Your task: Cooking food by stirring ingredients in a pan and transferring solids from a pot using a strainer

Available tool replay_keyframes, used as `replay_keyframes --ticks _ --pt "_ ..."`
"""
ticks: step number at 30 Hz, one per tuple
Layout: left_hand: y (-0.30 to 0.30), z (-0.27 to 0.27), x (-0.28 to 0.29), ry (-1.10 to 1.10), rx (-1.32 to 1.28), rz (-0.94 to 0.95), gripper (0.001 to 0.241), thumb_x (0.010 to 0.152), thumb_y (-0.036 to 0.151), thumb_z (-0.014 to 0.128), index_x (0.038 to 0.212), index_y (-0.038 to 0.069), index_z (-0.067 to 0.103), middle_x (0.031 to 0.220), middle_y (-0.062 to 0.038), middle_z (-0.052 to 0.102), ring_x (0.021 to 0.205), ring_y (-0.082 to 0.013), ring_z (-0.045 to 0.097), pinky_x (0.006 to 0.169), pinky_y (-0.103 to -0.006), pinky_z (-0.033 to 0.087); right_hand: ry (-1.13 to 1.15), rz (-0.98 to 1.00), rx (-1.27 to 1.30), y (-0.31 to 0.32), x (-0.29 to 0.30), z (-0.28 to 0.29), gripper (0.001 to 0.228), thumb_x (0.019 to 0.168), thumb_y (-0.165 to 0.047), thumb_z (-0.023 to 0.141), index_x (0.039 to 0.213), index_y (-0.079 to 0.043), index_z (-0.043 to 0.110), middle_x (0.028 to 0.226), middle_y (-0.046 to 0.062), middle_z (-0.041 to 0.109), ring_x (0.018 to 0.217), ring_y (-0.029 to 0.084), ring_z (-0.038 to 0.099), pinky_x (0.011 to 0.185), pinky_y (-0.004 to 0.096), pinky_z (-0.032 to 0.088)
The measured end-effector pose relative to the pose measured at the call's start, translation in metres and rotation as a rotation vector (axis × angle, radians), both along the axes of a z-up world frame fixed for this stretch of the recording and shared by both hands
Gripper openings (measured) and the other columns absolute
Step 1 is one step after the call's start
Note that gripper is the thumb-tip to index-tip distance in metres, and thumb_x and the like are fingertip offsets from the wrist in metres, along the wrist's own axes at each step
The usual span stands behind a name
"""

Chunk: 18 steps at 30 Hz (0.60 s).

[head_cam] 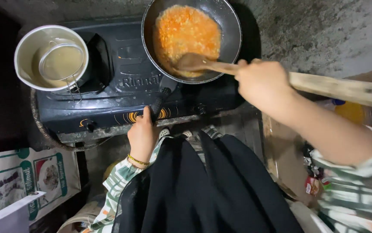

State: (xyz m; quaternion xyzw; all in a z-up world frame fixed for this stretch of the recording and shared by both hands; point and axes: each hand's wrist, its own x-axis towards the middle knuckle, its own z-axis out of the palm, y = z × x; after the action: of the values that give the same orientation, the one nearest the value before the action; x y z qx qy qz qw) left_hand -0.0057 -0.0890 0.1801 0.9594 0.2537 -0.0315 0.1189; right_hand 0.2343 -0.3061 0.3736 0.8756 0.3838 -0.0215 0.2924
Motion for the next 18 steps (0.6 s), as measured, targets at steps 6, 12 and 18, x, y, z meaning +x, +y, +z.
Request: replay_keyframes --ticks 6,12,18 --pt "0.001 0.004 0.0 -0.048 0.011 -0.012 0.053 0.083 0.027 0.071 0.127 0.01 0.047 0.072 -0.011 0.059 0.05 -0.033 0.064 0.037 -0.0436 0.046 -0.093 -0.173 -0.261 -0.005 0.028 0.003 0.03 0.102 -0.024 0.048 0.119 -0.015 0.071 0.069 -0.007 0.074 0.052 0.012 0.072 0.037 0.029 0.047" --pt "0.004 -0.001 0.0 0.016 -0.062 0.009 0.061 0.085 0.029 0.067 0.139 0.011 0.044 0.08 -0.014 0.062 0.062 -0.0388 0.069 0.045 -0.05 0.051 0.16 -0.21 -0.127 0.019 0.018 0.014 0.03 0.111 -0.021 0.044 0.108 -0.007 0.07 0.067 0.0 0.062 0.045 0.013 0.058 0.036 0.028 0.05" --pt "0.001 0.005 0.001 0.103 -0.038 0.022 0.068 0.086 0.035 0.073 0.144 0.013 0.044 0.088 -0.012 0.066 0.075 -0.036 0.075 0.064 -0.0495 0.062 0.162 -0.125 -0.01 -0.016 0.026 0.036 0.032 0.092 -0.017 0.051 0.082 -0.007 0.079 0.072 0.018 0.074 0.077 0.04 0.078 0.068 0.055 0.058"
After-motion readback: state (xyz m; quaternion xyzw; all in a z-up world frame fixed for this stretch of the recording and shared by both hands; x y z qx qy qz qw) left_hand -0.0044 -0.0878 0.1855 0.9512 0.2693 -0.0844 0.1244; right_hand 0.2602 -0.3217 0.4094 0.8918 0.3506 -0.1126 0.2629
